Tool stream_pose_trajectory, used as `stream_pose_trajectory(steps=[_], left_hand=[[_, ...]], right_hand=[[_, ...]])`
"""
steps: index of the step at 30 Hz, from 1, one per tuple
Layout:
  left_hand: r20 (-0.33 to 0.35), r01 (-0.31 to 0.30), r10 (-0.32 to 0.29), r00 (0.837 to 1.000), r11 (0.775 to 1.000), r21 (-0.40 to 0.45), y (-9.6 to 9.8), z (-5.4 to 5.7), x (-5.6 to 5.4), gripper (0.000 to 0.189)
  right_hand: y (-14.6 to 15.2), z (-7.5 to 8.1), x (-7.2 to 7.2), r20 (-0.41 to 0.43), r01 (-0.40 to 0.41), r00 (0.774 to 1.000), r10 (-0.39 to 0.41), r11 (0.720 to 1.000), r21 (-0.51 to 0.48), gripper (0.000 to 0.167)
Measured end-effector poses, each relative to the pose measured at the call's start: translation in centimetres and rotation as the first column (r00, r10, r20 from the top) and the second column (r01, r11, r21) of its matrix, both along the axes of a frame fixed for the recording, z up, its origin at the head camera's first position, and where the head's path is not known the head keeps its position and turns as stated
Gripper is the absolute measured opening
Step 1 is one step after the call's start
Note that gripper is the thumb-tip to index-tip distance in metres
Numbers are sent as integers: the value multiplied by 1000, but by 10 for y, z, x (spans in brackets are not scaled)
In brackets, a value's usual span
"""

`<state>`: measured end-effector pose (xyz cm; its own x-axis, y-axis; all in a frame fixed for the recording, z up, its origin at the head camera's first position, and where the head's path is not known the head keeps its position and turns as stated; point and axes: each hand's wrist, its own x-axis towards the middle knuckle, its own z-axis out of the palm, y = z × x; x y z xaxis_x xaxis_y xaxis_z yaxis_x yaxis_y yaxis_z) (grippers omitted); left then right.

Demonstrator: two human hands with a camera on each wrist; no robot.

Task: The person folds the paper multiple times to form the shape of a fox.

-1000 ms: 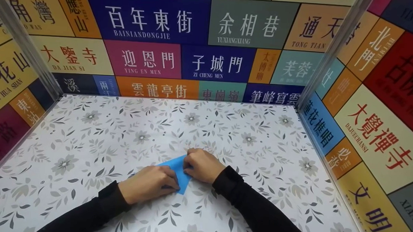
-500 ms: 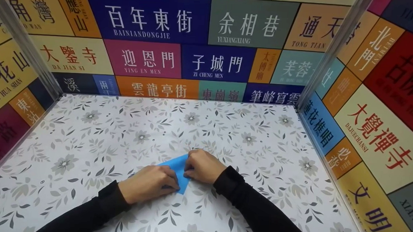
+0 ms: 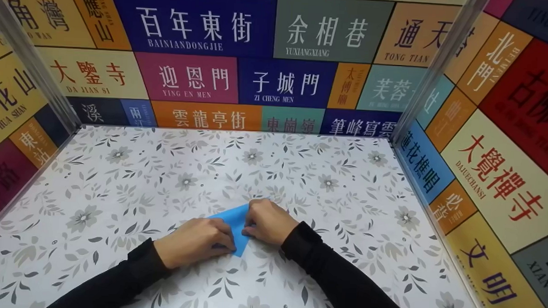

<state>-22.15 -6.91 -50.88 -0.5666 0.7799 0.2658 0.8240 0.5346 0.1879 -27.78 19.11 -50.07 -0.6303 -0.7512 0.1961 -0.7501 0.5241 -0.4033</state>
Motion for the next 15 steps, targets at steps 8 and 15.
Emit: stream_pose_trajectory(steps=[8, 15], left_hand=[[30, 7, -7, 1000, 1000, 18, -4, 1, -6, 3], [12, 38, -38, 999, 999, 5, -11, 4, -18, 4]], right_hand=[[-3, -1, 4, -19, 43, 999, -43, 999, -9, 16], [-6, -3, 6, -23, 91, 996, -92, 996, -20, 18]])
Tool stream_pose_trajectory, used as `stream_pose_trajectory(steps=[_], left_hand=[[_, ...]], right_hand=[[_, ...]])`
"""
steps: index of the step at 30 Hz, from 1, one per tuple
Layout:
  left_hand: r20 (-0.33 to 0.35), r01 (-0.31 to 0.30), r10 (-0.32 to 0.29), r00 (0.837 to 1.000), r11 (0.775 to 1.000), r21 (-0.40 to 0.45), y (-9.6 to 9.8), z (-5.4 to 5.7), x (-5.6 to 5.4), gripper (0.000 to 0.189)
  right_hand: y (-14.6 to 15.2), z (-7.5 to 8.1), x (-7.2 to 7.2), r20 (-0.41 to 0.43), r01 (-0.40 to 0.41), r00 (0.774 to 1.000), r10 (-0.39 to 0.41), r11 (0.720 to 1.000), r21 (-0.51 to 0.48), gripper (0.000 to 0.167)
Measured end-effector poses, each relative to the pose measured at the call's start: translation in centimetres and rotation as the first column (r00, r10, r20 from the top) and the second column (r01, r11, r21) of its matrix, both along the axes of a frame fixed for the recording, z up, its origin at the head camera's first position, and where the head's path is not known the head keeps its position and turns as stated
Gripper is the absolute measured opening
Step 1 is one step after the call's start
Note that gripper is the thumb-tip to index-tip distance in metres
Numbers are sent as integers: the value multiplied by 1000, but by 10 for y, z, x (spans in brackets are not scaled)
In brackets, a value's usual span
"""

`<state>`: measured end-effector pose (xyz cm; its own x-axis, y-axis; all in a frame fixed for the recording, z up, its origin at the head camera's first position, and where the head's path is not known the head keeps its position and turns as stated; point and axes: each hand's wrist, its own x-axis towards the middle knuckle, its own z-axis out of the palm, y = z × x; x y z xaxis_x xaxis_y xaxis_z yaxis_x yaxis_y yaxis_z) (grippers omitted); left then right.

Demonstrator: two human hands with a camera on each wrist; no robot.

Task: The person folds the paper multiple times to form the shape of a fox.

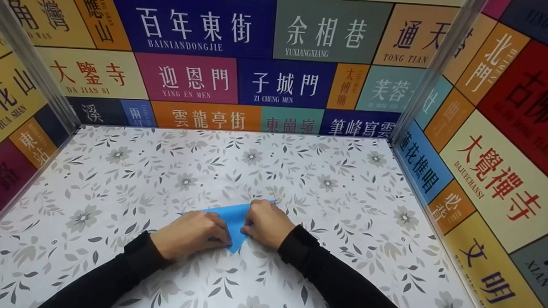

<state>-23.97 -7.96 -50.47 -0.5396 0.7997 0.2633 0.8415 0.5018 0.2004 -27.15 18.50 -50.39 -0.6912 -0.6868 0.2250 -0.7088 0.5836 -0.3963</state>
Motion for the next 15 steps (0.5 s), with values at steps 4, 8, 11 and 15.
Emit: stream_pose_trajectory(steps=[4, 8, 11, 15], left_hand=[[7, 32, -32, 999, 999, -20, -5, 1, -11, 3], [31, 56, -55, 998, 998, -32, -9, 2, -21, 4], [49, 75, -73, 996, 997, -31, -11, 1, -26, 6], [46, 113, -112, 993, 993, -31, -15, -1, -28, 9]], right_hand=[[-1, -2, -1, -10, 30, 999, -30, 1000, -2, 17], [-3, -3, -2, -29, 61, 998, -61, 998, -1, 18], [-4, -3, -1, -38, 72, 997, -72, 997, -2, 19], [-4, -3, 0, -45, 79, 996, -78, 997, 4, 19]])
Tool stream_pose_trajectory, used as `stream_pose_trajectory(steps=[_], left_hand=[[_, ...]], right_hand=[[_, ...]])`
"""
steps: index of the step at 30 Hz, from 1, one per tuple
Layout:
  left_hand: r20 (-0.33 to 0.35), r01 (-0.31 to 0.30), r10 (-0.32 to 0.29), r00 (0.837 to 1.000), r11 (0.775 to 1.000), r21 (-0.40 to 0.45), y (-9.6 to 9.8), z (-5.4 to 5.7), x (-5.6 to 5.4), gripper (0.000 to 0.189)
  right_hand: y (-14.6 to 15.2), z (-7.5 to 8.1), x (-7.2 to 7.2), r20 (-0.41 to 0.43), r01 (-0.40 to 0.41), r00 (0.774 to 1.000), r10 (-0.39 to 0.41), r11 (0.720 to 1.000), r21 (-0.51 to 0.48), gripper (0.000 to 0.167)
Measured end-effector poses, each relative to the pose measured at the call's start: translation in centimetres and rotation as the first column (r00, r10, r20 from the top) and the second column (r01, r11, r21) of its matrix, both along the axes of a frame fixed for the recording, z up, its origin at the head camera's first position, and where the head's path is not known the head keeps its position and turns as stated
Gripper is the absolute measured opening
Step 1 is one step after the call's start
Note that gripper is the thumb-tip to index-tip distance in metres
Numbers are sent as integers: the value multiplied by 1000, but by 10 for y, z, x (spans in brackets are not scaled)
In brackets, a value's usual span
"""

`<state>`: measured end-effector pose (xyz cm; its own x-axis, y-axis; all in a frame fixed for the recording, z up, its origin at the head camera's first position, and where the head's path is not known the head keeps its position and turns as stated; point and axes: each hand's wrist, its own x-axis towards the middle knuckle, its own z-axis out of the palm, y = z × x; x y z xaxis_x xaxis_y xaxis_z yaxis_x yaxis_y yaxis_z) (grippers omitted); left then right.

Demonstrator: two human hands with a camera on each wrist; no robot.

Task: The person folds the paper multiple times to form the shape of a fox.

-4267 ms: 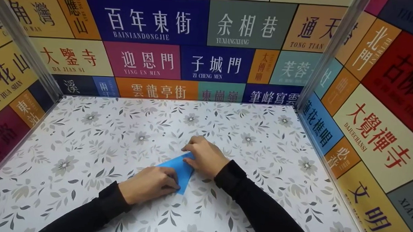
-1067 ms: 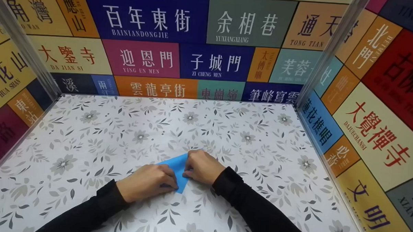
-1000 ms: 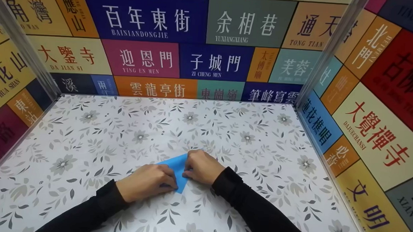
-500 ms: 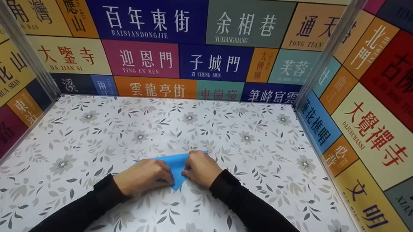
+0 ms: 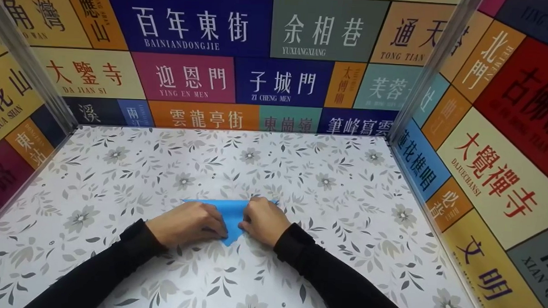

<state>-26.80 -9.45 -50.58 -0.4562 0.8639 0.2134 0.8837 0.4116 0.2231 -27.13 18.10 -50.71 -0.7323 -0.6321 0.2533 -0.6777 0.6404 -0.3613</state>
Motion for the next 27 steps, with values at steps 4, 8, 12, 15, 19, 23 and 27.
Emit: stream_pose_trajectory(steps=[4, 8, 12, 15, 19, 23, 27], left_hand=[[-28, 25, -25, 999, 1000, 12, -3, -1, 0, 10], [-63, 34, -33, 997, 999, 13, -3, -2, 1, 9], [-82, 35, -33, 996, 999, 18, -4, -2, 2, 8], [-107, 40, -36, 994, 999, 33, -4, -4, 3, 8], [-141, 41, -35, 989, 998, 38, -4, -6, 4, 5], [-145, 42, -36, 989, 998, 41, -2, -6, 4, 3], [-138, 46, -42, 990, 999, 25, -3, -3, 4, 4]], right_hand=[[0, 0, 1, -10, 1, 1000, -1, 1000, -2, 18], [0, 0, 3, -11, 9, 1000, -9, 1000, -11, 21], [-2, 0, 4, -8, 17, 1000, -17, 1000, -7, 22], [-3, 1, 5, 3, 23, 1000, -23, 1000, 5, 23], [-2, 1, 5, 8, 32, 999, -32, 999, 12, 24], [-2, 0, 4, -14, 28, 999, -28, 1000, 8, 24], [-3, -1, 4, -32, 19, 999, -19, 1000, 9, 25]])
